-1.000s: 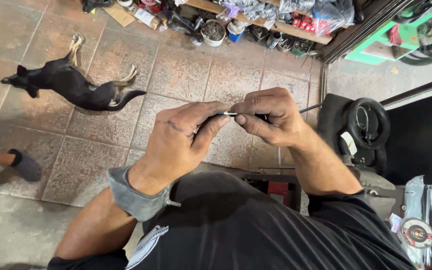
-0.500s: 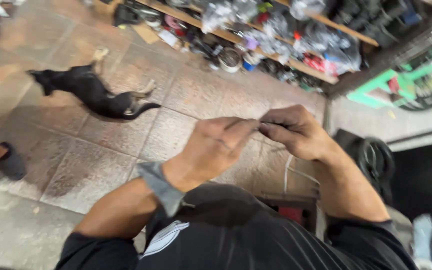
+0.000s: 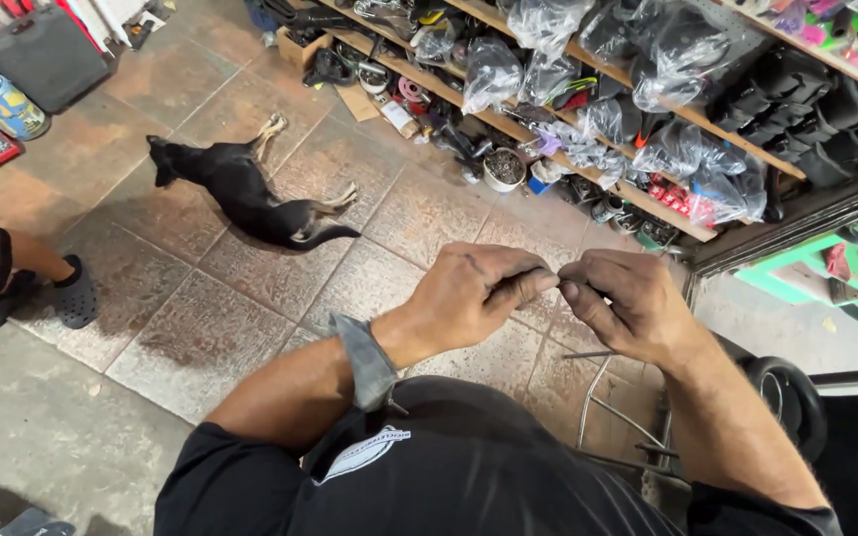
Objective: The person uses pliers and a wrench to work on a metal part clamped in a vise. They then handle a small metal component, possibly a bolt or pin, and interact with another person who hands them a small box. The person opens the box and continues to manipulate the small metal piece.
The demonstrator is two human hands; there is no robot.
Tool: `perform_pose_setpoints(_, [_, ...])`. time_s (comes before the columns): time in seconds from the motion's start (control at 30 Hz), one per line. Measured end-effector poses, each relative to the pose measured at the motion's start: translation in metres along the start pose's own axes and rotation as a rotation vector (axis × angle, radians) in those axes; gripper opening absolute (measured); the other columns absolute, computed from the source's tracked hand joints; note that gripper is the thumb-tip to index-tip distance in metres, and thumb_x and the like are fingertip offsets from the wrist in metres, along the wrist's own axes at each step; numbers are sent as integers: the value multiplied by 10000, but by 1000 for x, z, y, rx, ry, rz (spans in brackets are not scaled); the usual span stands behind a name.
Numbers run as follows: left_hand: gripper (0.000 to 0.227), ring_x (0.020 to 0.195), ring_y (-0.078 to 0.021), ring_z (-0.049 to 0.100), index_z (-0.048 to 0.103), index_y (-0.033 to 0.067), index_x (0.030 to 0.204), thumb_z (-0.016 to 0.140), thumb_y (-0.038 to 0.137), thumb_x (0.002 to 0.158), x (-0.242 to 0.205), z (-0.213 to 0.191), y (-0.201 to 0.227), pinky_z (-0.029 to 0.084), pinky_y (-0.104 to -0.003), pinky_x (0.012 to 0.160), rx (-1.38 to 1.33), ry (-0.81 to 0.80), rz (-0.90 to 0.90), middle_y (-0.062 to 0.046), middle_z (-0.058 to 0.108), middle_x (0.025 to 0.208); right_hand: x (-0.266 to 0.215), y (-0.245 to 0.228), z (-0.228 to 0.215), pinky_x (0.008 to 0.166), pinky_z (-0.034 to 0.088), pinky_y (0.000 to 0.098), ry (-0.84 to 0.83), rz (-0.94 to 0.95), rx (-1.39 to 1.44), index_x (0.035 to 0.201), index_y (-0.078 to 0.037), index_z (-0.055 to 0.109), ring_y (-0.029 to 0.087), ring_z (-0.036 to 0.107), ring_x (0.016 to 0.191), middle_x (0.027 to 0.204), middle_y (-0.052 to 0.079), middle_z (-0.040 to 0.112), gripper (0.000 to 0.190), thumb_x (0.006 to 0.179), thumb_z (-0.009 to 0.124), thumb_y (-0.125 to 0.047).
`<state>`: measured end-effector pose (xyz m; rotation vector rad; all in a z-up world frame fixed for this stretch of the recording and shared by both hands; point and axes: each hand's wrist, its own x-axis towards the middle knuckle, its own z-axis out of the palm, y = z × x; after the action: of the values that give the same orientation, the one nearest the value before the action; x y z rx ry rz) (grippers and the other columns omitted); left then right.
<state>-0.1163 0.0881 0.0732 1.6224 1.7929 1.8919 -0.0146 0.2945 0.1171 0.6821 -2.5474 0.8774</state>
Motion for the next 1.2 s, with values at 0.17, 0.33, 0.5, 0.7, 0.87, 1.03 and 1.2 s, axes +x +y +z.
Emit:
perform_pose_setpoints(0.17, [170,663,-359,766,751,21,1006,681,175,1025,3,18,9,620,-416,577,-41,92,-10,-167,728,697,-4,-3,-12,423,458,391,12,-120,9,898,11,700,366,522,472,598,109,491,168,1004,634,-101])
perform_pose_setpoints(0.33, [125,687,-328,771,766,56,1021,725,171,999,6,31,16,630,-391,603,56,64,13,-122,739,720,-16,2,-19,446,435,401,21,-95,128,825,7,668,350,514,488,607,113,481,216,1018,628,-80])
perform_pose_setpoints(0.5, [134,720,-316,772,772,43,1067,755,158,1001,18,49,17,620,-348,618,175,45,79,-119,743,778,-45,32,-29,469,455,360,11,-59,338,825,20,678,281,479,480,609,97,496,235,1030,607,-69])
perform_pose_setpoints(0.7, [146,683,-252,763,752,7,1150,731,64,1018,23,72,10,643,-317,607,377,16,373,-166,767,824,-80,59,-38,460,437,240,-195,277,904,945,125,681,69,471,533,674,49,567,288,1048,518,-88])
perform_pose_setpoints(0.87, [203,683,-258,778,742,22,1220,686,85,1035,30,86,20,615,-306,571,155,22,75,-192,794,908,-72,31,-59,510,455,341,-61,114,337,915,53,687,219,482,505,594,101,504,211,1032,597,-98])
perform_pose_setpoints(1.03, [190,805,-342,802,734,14,1206,676,80,1038,34,98,16,647,-382,652,96,30,60,-202,789,941,-82,39,-68,488,492,387,9,-69,119,939,71,695,307,522,499,630,122,523,179,1021,626,-72])
perform_pose_setpoints(1.2, [170,782,-344,794,725,-16,1177,664,54,1035,38,106,20,661,-399,683,41,49,31,-231,776,914,-82,48,-74,490,514,393,41,-209,-24,935,59,730,293,551,505,654,102,544,214,1026,623,-102])
